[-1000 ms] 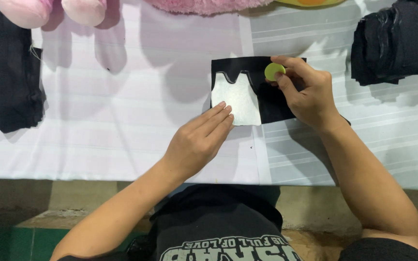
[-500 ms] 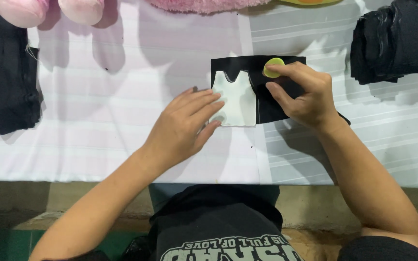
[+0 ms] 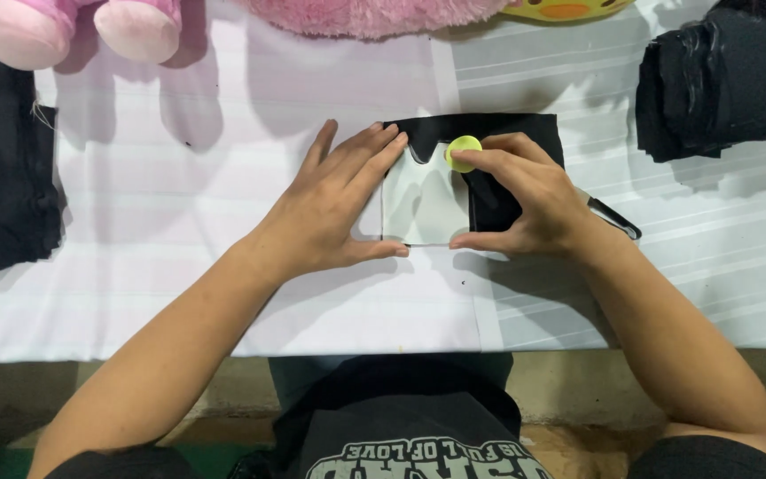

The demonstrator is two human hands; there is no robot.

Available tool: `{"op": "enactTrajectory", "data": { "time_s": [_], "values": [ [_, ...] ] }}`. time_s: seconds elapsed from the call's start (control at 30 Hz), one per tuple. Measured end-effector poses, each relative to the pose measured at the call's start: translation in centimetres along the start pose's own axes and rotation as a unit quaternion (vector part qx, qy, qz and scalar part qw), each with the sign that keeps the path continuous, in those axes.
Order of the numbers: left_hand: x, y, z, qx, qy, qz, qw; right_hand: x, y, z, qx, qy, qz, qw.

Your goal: Tracing a template onto black fabric with chalk and cutting out the shape with scissors

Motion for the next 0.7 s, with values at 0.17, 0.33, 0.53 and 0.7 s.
{"op": "enactTrajectory", "data": {
  "time_s": [0.17,0.33,0.53,0.7],
  "values": [
    [0.6,0.1,0.0,0.029,0.004,0.012,0.999,-0.6,0.1,-0.8,0.032,0.04,-0.02,0.999],
    [0.9,0.2,0.1,0.058,0.021,0.023,0.998,-1.0,0.3,-1.1,0.064,0.056,-0.039,0.996],
    [1.2,0.4,0.3,0.069,0.023,0.02,0.997,-1.1,0.4,-0.8,0.09,0.05,-0.061,0.993],
    [1.3,0.3,0.4,0.062,0.037,0.025,0.997,-1.2,0.5,-0.7,0.111,0.044,-0.073,0.99]
  ]
}}
Point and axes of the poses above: each hand's wrist, its own y-axis away from the middle knuckle, its own z-axis out of the back of the hand, x = y × z, the point moved 4 cm from there along -y, towards the middle knuckle, and after that the axes turned 15 degrees about x, right-handed, at the moved point
